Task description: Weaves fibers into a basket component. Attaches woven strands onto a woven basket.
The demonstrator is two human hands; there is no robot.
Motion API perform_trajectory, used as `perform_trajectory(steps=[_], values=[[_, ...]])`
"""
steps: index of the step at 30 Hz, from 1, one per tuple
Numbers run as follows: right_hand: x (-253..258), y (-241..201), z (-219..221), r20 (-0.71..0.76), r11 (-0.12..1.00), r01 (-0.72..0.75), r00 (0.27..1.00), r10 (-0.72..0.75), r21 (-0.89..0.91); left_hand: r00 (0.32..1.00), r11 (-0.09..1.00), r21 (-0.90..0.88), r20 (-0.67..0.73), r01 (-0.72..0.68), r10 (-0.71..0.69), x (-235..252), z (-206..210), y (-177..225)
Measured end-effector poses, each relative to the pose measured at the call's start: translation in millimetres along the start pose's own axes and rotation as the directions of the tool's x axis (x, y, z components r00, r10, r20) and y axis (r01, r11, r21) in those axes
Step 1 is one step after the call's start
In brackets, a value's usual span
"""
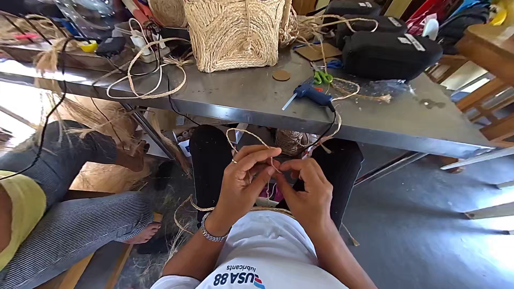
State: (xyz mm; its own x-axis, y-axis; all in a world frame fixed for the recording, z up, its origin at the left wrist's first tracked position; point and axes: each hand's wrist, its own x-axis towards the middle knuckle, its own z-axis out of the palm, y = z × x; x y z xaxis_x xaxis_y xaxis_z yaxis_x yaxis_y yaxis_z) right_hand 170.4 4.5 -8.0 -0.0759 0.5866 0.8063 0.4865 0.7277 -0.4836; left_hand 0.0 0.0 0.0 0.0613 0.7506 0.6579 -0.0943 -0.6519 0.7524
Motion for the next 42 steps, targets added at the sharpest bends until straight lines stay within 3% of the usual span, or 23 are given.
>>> perform_trajectory(steps=[8,14,18,23,27,31,36,39,42], values=[[0,0,-5,-0.065,1.0,0.021,0.998,-0.021,0.012,0.998,0.994,0.091,-0.012,-0.06,0.062,0,-1,-2],[0,-1,-6,0.001,0.999,-0.017,1.0,0.017,0.049,0.991,0.974,0.191,-0.026,-0.124,0.131,0,0,-3],[0,-5,-8,0.098,0.969,-0.127,0.989,0.109,0.214,0.987,0.963,0.226,-0.038,-0.144,0.156,0,1,-5],[-1,-10,-9,0.264,0.796,-0.329,0.939,0.219,0.509,0.991,0.983,0.15,-0.059,-0.109,0.119,-2,6,-6],[-4,-9,-4,0.379,0.559,-0.471,0.882,0.28,0.683,0.996,0.999,0.001,-0.08,-0.047,0.047,-3,10,-4],[-4,-10,-2,0.442,0.401,-0.536,0.843,0.308,0.743,0.996,0.992,-0.125,-0.088,-0.02,0.009,-4,11,-5],[-5,-12,0,0.483,0.326,-0.575,0.814,0.324,0.751,0.997,0.96,-0.277,-0.049,0.042,-0.058,-3,10,-7],[-6,-7,-1,0.507,0.413,-0.579,0.815,0.28,0.703,0.994,0.941,-0.327,-0.028,0.09,-0.105,-2,6,-8],[-8,-1,-4,0.379,0.801,-0.407,0.892,0.246,0.439,0.993,0.954,-0.288,-0.049,0.087,-0.106,1,0,-8]])
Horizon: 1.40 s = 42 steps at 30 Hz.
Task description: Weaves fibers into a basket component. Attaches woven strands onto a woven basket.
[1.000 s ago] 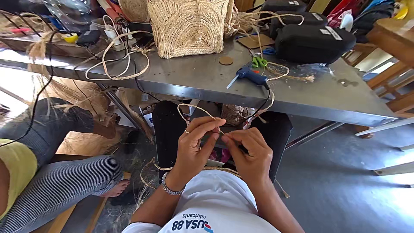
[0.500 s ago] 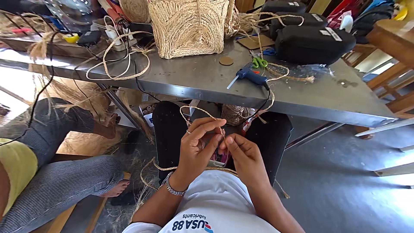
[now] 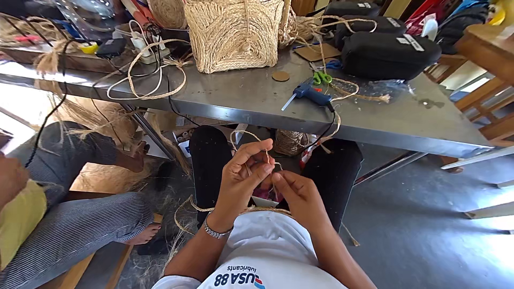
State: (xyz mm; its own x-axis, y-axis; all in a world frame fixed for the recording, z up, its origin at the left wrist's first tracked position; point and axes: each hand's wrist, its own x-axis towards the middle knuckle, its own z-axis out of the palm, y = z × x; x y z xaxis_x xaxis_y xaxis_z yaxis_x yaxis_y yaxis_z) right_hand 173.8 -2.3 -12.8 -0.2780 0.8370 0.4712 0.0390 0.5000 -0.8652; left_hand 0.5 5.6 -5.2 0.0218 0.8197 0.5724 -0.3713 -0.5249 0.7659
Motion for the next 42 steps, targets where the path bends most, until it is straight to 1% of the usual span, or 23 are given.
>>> perform_trajectory(steps=[1,2,3,5,8,11,14,18,24,28,31,33,37,39,42], values=[[0,3,-1,-0.084,0.982,0.061,0.994,-0.077,-0.182,1.0,0.999,0.039,-0.009,-0.02,0.021,1,-3,1],[1,5,-3,-0.163,0.946,0.102,0.974,-0.158,-0.307,0.999,0.996,0.079,-0.013,-0.033,0.034,2,-6,3],[4,6,-5,-0.222,0.919,0.13,0.949,-0.223,-0.372,0.999,0.994,0.108,-0.011,-0.037,0.039,3,-8,4],[7,4,-7,-0.261,0.911,0.169,0.924,-0.28,-0.377,1.0,0.992,0.123,0.002,-0.03,0.03,3,-9,6],[8,2,-1,-0.18,0.913,0.224,0.938,-0.297,-0.342,0.999,0.997,0.076,0.04,-0.011,0.008,0,-2,5],[9,3,5,-0.202,0.888,0.273,0.909,-0.364,-0.37,0.997,0.999,0.054,0.073,-0.004,0.0,-2,1,4],[8,0,2,-0.22,0.85,0.305,0.878,-0.426,-0.43,0.997,0.988,0.148,0.07,-0.032,0.021,-2,-1,8],[9,-3,-4,-0.237,0.829,0.289,0.867,-0.438,-0.478,0.993,0.942,0.317,0.073,-0.107,0.088,-2,-1,10],[8,-3,-4,-0.227,0.822,0.259,0.88,-0.418,-0.507,0.984,0.898,0.402,0.087,-0.178,0.155,-3,2,8],[5,-6,-4,-0.192,0.87,0.231,0.92,-0.341,-0.435,0.975,0.859,0.463,0.082,-0.219,0.205,-2,1,4],[4,-8,-3,-0.143,0.952,0.184,0.964,-0.223,-0.245,0.975,0.859,0.463,0.067,-0.22,0.214,-2,2,1],[3,-9,-3,-0.109,0.982,0.146,0.981,-0.16,-0.122,0.977,0.875,0.437,0.052,-0.208,0.206,-2,5,2],[2,-11,0,-0.05,0.997,0.051,0.998,-0.048,0.054,0.987,0.928,0.338,0.025,-0.155,0.156,-3,7,5],[2,-12,1,-0.023,0.99,0.007,1.0,-0.004,0.138,0.993,0.957,0.266,0.018,-0.117,0.116,-4,7,6],[2,-11,4,-0.014,0.976,-0.038,0.999,0.042,0.216,0.997,0.988,0.135,0.036,-0.079,0.074,-4,6,3]])
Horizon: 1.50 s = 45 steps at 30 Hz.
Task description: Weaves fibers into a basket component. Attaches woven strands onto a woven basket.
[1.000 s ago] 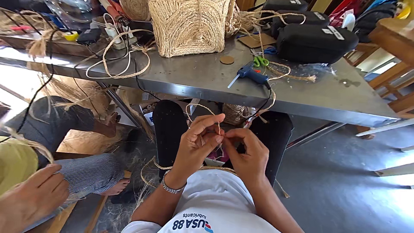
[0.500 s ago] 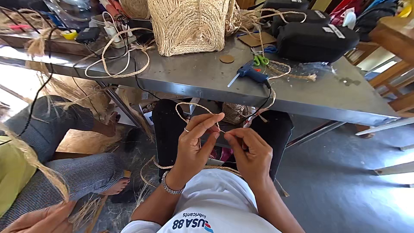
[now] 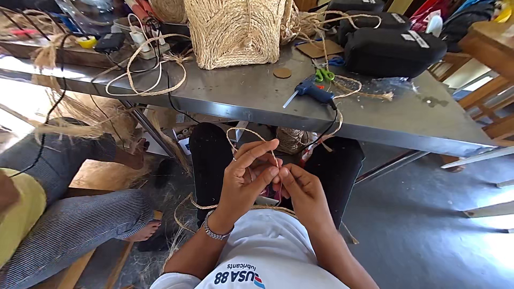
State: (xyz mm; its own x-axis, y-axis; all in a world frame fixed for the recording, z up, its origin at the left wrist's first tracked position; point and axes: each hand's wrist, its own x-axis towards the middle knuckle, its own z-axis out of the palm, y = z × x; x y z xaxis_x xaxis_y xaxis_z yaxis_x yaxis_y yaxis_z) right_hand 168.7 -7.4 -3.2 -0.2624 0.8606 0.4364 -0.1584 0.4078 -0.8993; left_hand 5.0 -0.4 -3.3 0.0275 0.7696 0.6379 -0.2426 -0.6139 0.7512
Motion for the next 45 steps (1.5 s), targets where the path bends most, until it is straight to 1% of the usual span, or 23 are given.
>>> perform_trajectory(steps=[2,4,5,7,9,10,13,17,20,23,26,29,31,33,35,38,41,45], values=[[0,1,2,0.001,1.0,-0.005,1.0,0.005,0.012,1.0,0.998,-0.062,0.009,0.021,-0.02,1,-1,-2],[1,2,1,-0.006,0.998,0.03,1.0,-0.03,-0.063,0.999,0.995,-0.085,0.001,0.046,-0.046,2,-2,-1],[1,4,-1,-0.022,0.985,0.072,0.997,-0.077,-0.155,0.999,0.996,-0.079,-0.006,0.051,-0.051,3,-4,-1],[2,9,-5,-0.088,0.906,0.167,0.972,-0.217,-0.39,0.999,0.998,-0.037,-0.022,0.046,-0.047,5,-10,-1],[5,10,-9,-0.153,0.826,0.212,0.93,-0.335,-0.522,0.998,0.999,0.002,-0.029,0.051,-0.051,7,-15,0],[6,9,-10,-0.156,0.805,0.228,0.918,-0.366,-0.548,0.998,0.998,0.0,-0.026,0.058,-0.058,7,-15,0],[8,8,-7,-0.09,0.757,0.279,0.909,-0.406,-0.591,0.998,0.997,-0.032,0.008,0.066,-0.066,5,-13,1],[9,10,-4,-0.092,0.678,0.325,0.86,-0.502,-0.659,0.996,0.995,-0.051,0.04,0.082,-0.08,4,-9,3],[8,7,-5,-0.102,0.651,0.322,0.845,-0.525,-0.687,0.996,0.997,-0.006,0.053,0.073,-0.072,4,-10,5],[9,6,-7,-0.103,0.634,0.309,0.843,-0.527,-0.709,0.998,0.993,0.112,0.049,0.026,-0.032,4,-9,7],[10,5,-8,-0.103,0.629,0.298,0.849,-0.519,-0.718,0.998,0.969,0.241,0.041,-0.046,0.037,4,-9,6],[8,4,-8,-0.094,0.648,0.285,0.869,-0.485,-0.706,0.996,0.952,0.296,0.038,-0.084,0.076,3,-9,3],[7,3,-8,-0.089,0.705,0.275,0.897,-0.432,-0.654,0.995,0.942,0.32,0.028,-0.098,0.094,3,-8,3],[5,1,-7,-0.082,0.797,0.245,0.935,-0.345,-0.552,0.994,0.938,0.33,0.017,-0.105,0.106,3,-7,4],[4,0,-6,-0.062,0.878,0.213,0.963,-0.264,-0.43,0.994,0.942,0.317,0.004,-0.105,0.109,2,-6,5],[3,0,-5,-0.035,0.944,0.165,0.982,-0.183,-0.287,0.995,0.961,0.261,-0.008,-0.094,0.099,1,-4,6],[2,-2,-5,-0.017,0.969,0.135,0.99,-0.141,-0.206,0.997,0.977,0.202,-0.023,-0.069,0.075,1,-3,7],[1,-5,-4,-0.011,0.984,0.101,0.995,-0.104,-0.148,0.998,0.991,0.13,-0.034,-0.04,0.045,1,-2,4]])
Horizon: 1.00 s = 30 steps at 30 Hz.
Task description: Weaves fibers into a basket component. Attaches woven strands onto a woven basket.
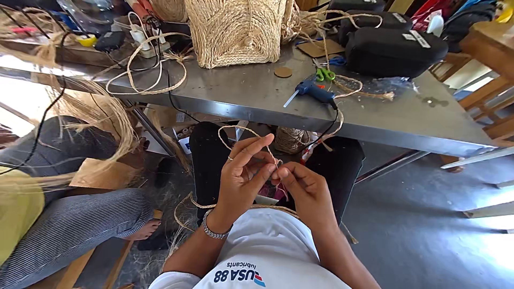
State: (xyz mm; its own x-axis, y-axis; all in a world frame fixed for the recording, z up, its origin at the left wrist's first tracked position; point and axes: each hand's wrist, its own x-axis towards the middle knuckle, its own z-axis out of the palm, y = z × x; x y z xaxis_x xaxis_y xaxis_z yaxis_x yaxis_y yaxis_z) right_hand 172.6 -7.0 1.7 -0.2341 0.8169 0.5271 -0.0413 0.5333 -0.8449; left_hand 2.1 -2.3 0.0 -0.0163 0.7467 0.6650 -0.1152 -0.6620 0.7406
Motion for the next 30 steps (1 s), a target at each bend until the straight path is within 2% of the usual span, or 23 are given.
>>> perform_trajectory(steps=[5,9,11,13,15,17,21,27,30], values=[[0,1,2,0.042,0.992,-0.062,0.997,0.058,0.111,0.998,0.986,-0.157,0.042,0.06,-0.054,1,-1,-4],[1,3,3,0.06,0.981,-0.093,0.995,0.084,0.172,0.988,0.932,-0.332,0.097,0.147,-0.121,2,-4,-4],[0,6,3,0.021,0.994,-0.047,0.999,0.045,0.104,0.986,0.921,-0.354,0.095,0.16,-0.135,3,-5,-4],[0,8,2,-0.042,0.995,0.039,0.998,-0.043,-0.094,0.989,0.935,-0.323,0.07,0.145,-0.129,5,-7,-5],[0,10,0,-0.121,0.942,0.136,0.976,-0.18,-0.308,0.993,0.961,-0.253,0.041,0.116,-0.109,6,-12,-7],[3,8,-2,-0.15,0.891,0.191,0.95,-0.272,-0.412,0.995,0.974,-0.206,0.036,0.094,-0.089,9,-15,-9],[4,4,0,-0.081,0.889,0.197,0.964,-0.252,-0.413,0.995,0.979,-0.188,0.075,0.085,-0.072,7,-10,-4],[4,8,-1,-0.103,0.822,0.293,0.916,-0.387,-0.488,0.991,0.988,-0.134,0.118,0.072,-0.056,6,-7,2],[6,9,-3,-0.121,0.791,0.283,0.905,-0.407,-0.543,0.993,0.994,-0.1,0.115,0.038,-0.026,6,-7,4]])
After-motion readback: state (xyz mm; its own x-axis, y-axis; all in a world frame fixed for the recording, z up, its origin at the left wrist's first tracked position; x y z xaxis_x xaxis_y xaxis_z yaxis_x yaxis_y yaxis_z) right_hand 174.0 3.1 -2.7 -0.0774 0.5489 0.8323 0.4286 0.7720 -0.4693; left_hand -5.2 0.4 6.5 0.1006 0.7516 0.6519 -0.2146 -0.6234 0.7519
